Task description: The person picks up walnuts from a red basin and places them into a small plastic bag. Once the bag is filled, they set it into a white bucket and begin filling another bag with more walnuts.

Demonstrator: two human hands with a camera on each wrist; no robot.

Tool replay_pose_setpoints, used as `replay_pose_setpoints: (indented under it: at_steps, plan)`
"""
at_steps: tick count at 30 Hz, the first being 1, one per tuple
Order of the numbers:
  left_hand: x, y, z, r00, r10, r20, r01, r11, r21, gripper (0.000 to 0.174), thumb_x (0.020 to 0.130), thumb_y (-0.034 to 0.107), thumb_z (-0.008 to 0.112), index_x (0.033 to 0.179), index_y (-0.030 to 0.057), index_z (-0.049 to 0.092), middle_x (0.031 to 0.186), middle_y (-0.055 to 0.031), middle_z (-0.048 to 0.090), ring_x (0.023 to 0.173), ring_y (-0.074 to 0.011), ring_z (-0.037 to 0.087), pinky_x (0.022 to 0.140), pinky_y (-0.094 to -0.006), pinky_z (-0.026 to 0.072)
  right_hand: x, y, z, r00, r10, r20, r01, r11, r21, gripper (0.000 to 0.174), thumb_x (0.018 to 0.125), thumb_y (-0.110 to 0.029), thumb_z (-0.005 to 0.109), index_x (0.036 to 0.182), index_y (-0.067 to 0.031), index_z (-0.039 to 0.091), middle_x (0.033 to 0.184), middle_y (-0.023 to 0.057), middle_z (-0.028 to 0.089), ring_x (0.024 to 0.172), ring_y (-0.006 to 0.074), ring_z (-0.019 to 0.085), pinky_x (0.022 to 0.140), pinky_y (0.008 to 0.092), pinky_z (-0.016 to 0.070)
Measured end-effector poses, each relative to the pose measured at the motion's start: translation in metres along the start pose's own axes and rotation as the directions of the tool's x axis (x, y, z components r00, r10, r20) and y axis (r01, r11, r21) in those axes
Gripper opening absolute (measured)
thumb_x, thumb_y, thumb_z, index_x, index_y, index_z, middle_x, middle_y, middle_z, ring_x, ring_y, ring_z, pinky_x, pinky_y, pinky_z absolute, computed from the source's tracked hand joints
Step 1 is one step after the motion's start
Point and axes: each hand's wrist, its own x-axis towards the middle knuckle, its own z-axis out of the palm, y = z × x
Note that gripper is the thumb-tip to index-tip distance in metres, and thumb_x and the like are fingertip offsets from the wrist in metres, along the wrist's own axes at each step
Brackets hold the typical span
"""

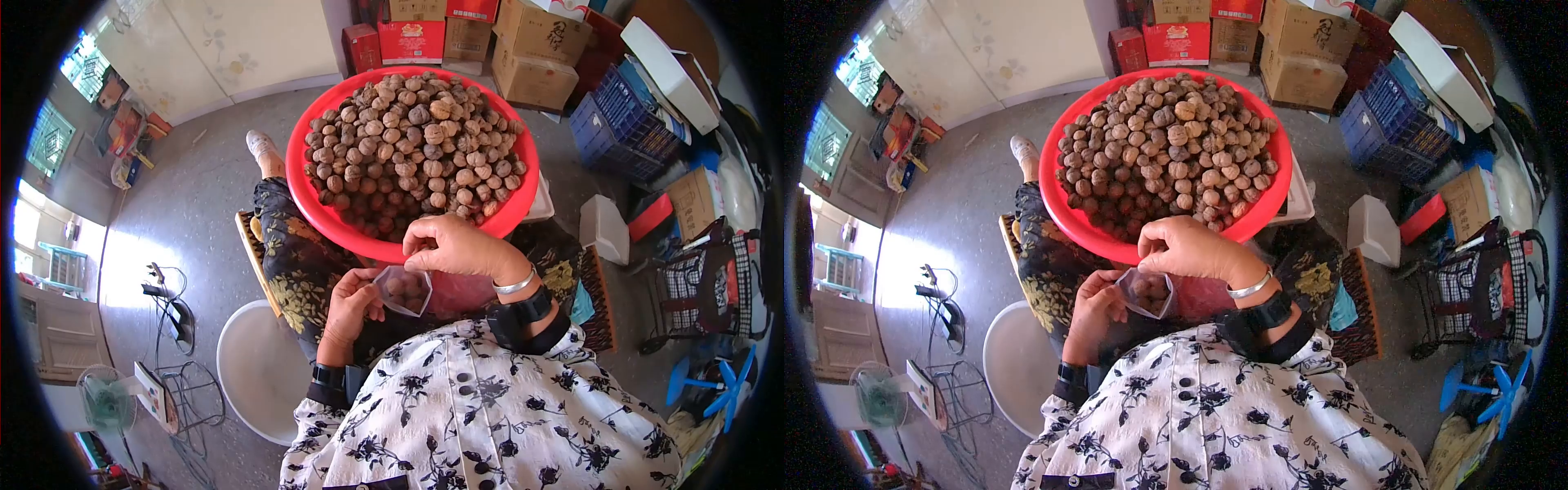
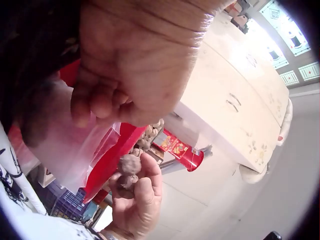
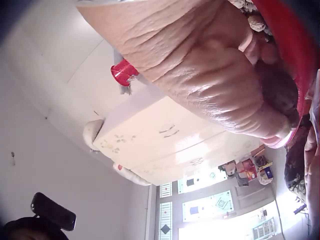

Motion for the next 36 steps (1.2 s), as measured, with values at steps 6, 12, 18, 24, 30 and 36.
replay_pose_setpoints:
  at_steps: [6,12,18,24,30,36]
  plan:
    - [0.006,-0.008,-0.006,0.998,0.032,0.049,-0.029,0.997,-0.073,0.022,0.088,0.003,0.054,0.109,-0.0023,0.056,0.065,-0.0047,0.057,0.046,-0.011,0.05,0.047,-0.0261,0.0484,-0.001,-0.004,0.003,0.993,0.073,-0.089,-0.058,0.985,0.162,0.016,0.082,-0.016,0.072,0.086,-0.002,0.065,0.075,0.0043,0.066,0.072,0.0114,0.059,0.068,0.0299,0.0488]
    - [0.007,-0.008,-0.005,0.999,0.023,0.039,-0.021,0.998,-0.056,0.022,0.088,0.003,0.054,0.109,-0.002,0.057,0.064,-0.0047,0.057,0.046,-0.0112,0.051,0.046,-0.0264,0.0487,-0.003,-0.011,0.012,0.994,-0.079,-0.082,0.078,0.997,-0.017,0.019,0.083,-0.018,0.073,0.088,-0.001,0.066,0.077,0.0089,0.067,0.071,0.0157,0.062,0.067,0.0311,0.0495]
    - [0.007,-0.008,-0.005,1.0,-0.001,0.03,0.003,0.999,-0.053,0.021,0.089,0.003,0.056,0.109,-0.0021,0.057,0.064,-0.0046,0.057,0.046,-0.0121,0.052,0.047,-0.0265,0.0488,0.001,-0.002,0.0,0.977,0.009,-0.215,-0.003,1.0,0.03,0.013,0.086,-0.012,0.07,0.09,-0.0009,0.065,0.078,0.0044,0.064,0.072,0.0106,0.059,0.067,0.027,0.0493]
    - [0.011,-0.011,-0.006,0.998,0.02,0.062,-0.017,0.999,-0.045,0.02,0.088,0.002,0.054,0.107,-0.0011,0.057,0.063,-0.0035,0.055,0.045,-0.011,0.05,0.045,-0.0267,0.0475,0.01,0.031,-0.011,0.9,0.024,-0.434,-0.066,0.994,-0.082,0.006,0.087,-0.006,0.064,0.089,-0.0009,0.063,0.073,0.0027,0.062,0.066,0.0099,0.054,0.062,0.0271,0.0465]
    - [0.01,-0.011,-0.007,0.998,-0.005,0.059,0.008,0.998,-0.055,0.019,0.088,0.002,0.055,0.107,-0.0009,0.056,0.063,-0.0037,0.054,0.045,-0.0122,0.05,0.044,-0.0278,0.0478,0.022,0.046,-0.01,0.908,0.018,-0.419,-0.088,0.985,-0.15,0.01,0.084,-0.006,0.064,0.091,-0.0001,0.064,0.076,0.01,0.065,0.069,0.0198,0.061,0.064,0.0331,0.0484]
    - [0.009,-0.01,-0.007,0.998,-0.008,0.069,0.013,0.998,-0.067,0.02,0.089,0.002,0.054,0.108,-0.0016,0.055,0.064,-0.004,0.055,0.045,-0.0123,0.05,0.044,-0.029,0.048,0.034,0.065,-0.006,0.958,0.0,-0.287,-0.107,0.929,-0.354,0.012,0.08,-0.004,0.063,0.091,-0.0012,0.065,0.087,0.0165,0.067,0.086,0.0344,0.065,0.075,0.041,0.0504]
